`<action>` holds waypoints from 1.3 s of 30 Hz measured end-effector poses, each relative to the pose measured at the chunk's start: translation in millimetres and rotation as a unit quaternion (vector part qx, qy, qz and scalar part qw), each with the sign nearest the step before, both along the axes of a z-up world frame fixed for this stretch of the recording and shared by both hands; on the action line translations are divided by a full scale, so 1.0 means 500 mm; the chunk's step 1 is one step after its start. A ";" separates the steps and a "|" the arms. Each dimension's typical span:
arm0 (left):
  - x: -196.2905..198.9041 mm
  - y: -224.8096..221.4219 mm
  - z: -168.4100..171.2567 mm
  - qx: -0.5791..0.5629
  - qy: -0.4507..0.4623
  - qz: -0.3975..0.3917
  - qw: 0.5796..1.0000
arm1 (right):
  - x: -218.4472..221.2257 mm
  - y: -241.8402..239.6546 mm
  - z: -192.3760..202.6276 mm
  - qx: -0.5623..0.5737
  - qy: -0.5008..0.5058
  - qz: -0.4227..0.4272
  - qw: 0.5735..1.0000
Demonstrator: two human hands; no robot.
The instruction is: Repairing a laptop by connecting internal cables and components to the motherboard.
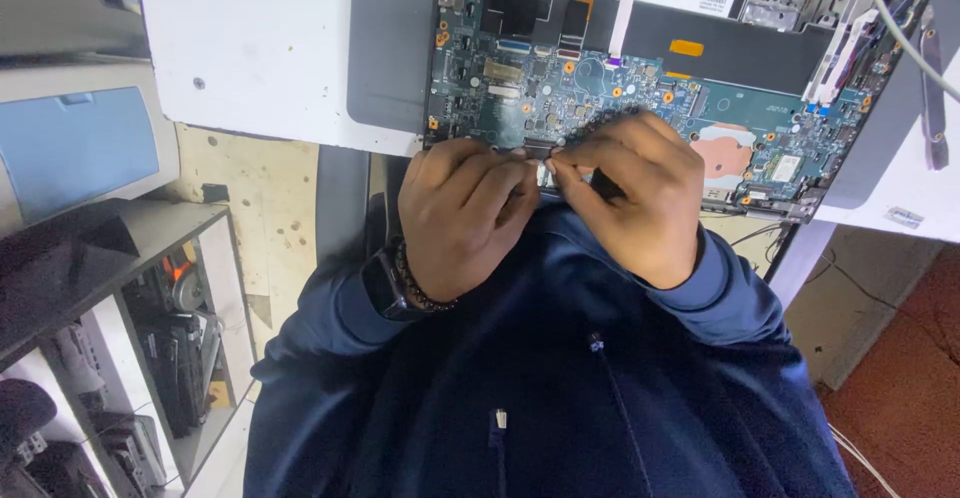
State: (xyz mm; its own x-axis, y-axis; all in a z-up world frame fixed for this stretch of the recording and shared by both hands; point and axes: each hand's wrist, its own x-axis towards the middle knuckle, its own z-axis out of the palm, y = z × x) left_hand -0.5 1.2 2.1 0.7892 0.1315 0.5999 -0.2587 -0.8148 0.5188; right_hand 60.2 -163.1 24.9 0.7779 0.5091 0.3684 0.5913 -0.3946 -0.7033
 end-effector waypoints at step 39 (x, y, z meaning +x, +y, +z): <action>0.002 0.007 -0.004 0.009 -0.062 -0.005 0.998 | -0.019 -0.013 -0.051 -0.090 -0.204 0.018 0.975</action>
State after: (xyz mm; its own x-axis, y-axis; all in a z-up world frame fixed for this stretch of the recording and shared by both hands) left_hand 0.8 4.6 0.3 0.7096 0.1131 0.6955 -0.3280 -0.8205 0.4682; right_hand 50.6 -169.6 -0.4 0.5660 0.6187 0.5448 0.8229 -0.4639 -0.3281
